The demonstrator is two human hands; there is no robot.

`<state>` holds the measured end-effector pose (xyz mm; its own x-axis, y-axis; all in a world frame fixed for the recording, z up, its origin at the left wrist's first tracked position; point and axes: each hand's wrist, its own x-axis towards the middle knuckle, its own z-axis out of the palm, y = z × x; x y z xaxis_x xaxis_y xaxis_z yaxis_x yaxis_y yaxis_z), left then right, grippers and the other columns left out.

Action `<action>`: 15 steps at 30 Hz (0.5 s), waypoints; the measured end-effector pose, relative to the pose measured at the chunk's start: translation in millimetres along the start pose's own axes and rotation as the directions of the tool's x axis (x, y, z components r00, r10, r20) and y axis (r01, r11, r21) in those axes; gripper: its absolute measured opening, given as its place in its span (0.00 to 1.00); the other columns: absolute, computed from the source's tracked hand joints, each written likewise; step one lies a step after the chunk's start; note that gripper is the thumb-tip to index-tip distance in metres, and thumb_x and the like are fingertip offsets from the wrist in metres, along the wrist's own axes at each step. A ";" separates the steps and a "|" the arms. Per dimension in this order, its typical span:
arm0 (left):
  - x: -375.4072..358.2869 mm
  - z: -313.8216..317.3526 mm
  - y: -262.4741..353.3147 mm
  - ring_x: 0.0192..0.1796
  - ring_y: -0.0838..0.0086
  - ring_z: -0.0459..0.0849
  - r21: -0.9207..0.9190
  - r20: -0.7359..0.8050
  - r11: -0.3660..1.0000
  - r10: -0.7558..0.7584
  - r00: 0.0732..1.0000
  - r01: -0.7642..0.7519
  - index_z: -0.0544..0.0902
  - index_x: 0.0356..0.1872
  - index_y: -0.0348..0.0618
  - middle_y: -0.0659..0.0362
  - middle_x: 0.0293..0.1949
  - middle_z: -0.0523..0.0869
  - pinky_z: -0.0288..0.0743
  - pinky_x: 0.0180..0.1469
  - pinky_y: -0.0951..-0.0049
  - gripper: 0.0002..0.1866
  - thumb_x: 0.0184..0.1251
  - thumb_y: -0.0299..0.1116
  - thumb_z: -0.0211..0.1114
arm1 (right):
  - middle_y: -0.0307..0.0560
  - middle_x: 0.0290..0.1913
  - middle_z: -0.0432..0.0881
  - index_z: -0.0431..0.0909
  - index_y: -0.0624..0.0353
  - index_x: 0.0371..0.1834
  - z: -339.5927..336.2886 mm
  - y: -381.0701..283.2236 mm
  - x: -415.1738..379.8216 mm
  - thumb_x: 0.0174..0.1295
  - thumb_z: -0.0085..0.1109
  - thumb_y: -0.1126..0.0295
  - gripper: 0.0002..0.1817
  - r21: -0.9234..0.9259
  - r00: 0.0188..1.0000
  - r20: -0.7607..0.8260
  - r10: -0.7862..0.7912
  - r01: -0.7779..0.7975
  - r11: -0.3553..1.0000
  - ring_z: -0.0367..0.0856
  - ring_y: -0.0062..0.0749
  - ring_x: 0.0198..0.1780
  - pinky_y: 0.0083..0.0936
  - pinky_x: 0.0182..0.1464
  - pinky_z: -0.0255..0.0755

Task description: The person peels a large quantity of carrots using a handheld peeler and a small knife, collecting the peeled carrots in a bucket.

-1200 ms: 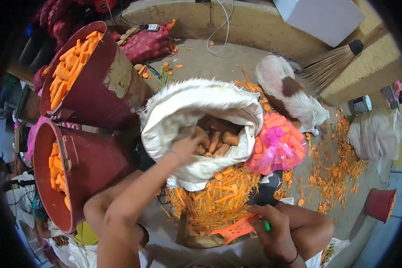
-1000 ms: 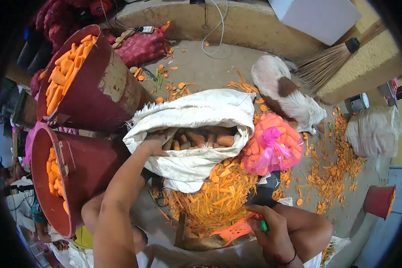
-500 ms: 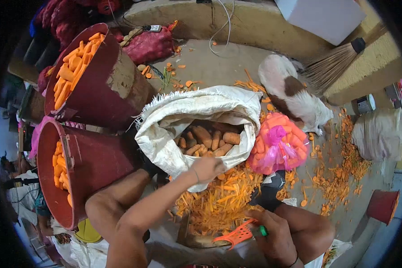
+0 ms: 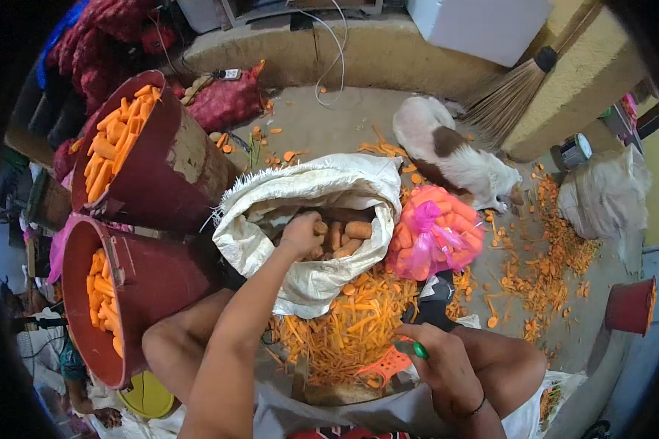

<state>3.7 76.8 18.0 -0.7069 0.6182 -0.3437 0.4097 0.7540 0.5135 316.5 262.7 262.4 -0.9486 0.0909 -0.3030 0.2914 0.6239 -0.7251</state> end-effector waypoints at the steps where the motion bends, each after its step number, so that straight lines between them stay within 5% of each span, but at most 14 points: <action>1: -13.1 -20.8 7.4 0.57 0.61 0.80 -0.156 -0.030 0.988 -0.021 0.999 0.016 0.79 0.55 0.47 0.57 0.59 0.79 0.75 0.59 0.55 0.23 0.56 0.33 0.70 | 0.51 0.36 0.80 0.79 0.54 0.51 3.0 3.1 -2.4 0.55 0.58 0.77 0.18 -0.009 0.998 -0.032 -0.054 0.053 0.999 0.82 0.52 0.40 0.40 0.39 0.76; 3: -54.3 -60.4 18.3 0.52 0.65 0.82 -0.450 -0.075 0.892 -0.078 0.994 0.036 0.77 0.56 0.45 0.57 0.54 0.80 0.77 0.56 0.60 0.22 0.59 0.32 0.69 | 0.50 0.36 0.80 0.78 0.53 0.51 9.2 5.2 -5.1 0.57 0.57 0.76 0.17 -0.028 0.991 -0.069 -0.117 0.116 0.993 0.82 0.53 0.40 0.42 0.38 0.76; 5: -101.7 -73.9 16.6 0.50 0.72 0.81 -0.766 -0.079 0.632 0.093 0.993 -0.120 0.74 0.61 0.41 0.58 0.50 0.80 0.76 0.55 0.66 0.24 0.64 0.30 0.66 | 0.51 0.38 0.81 0.78 0.53 0.51 14.3 2.7 -3.2 0.58 0.57 0.76 0.17 -0.048 0.986 -0.085 -0.145 0.141 0.989 0.82 0.54 0.41 0.44 0.39 0.76; 7: -162.0 -98.7 53.4 0.47 0.74 0.81 -0.780 -0.039 0.610 0.175 0.984 -0.140 0.69 0.66 0.39 0.60 0.49 0.80 0.76 0.53 0.71 0.27 0.68 0.32 0.65 | 0.55 0.40 0.82 0.79 0.57 0.51 15.9 -6.7 -1.4 0.58 0.57 0.76 0.16 -0.042 0.993 -0.058 -0.098 0.096 0.995 0.82 0.55 0.43 0.44 0.44 0.76; 9: -195.1 -93.8 74.7 0.46 0.78 0.80 -0.887 0.090 0.461 0.108 0.990 0.030 0.69 0.68 0.39 0.61 0.48 0.81 0.76 0.50 0.75 0.26 0.72 0.35 0.64 | 0.58 0.42 0.83 0.79 0.62 0.51 26.4 -6.8 1.3 0.58 0.56 0.78 0.16 -0.037 0.989 -0.102 -0.108 0.105 0.994 0.83 0.55 0.45 0.40 0.48 0.77; 11: -216.9 -76.1 90.3 0.38 0.81 0.79 -0.878 0.024 0.479 0.085 0.996 -0.020 0.70 0.68 0.39 0.64 0.41 0.80 0.77 0.42 0.77 0.26 0.75 0.39 0.63 | 0.59 0.43 0.83 0.78 0.62 0.51 36.8 -6.0 2.3 0.61 0.59 0.73 0.15 -0.041 0.976 -0.166 -0.142 0.137 0.990 0.82 0.57 0.46 0.41 0.48 0.77; 15: -253.0 -59.5 118.7 0.37 0.82 0.79 -0.868 0.029 0.496 0.085 0.996 -0.017 0.77 0.62 0.37 0.65 0.37 0.82 0.75 0.41 0.78 0.22 0.74 0.40 0.64 | 0.59 0.42 0.83 0.78 0.60 0.49 50.8 -12.7 -0.3 0.59 0.60 0.71 0.15 -0.081 0.972 -0.214 -0.093 0.077 0.994 0.82 0.57 0.45 0.44 0.47 0.76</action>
<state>196.8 -3.3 212.6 -0.6526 0.6860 -0.3218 -0.2853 0.1710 0.9431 319.4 215.3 240.3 -0.9758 0.1969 -0.0947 0.2065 0.6897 -0.6940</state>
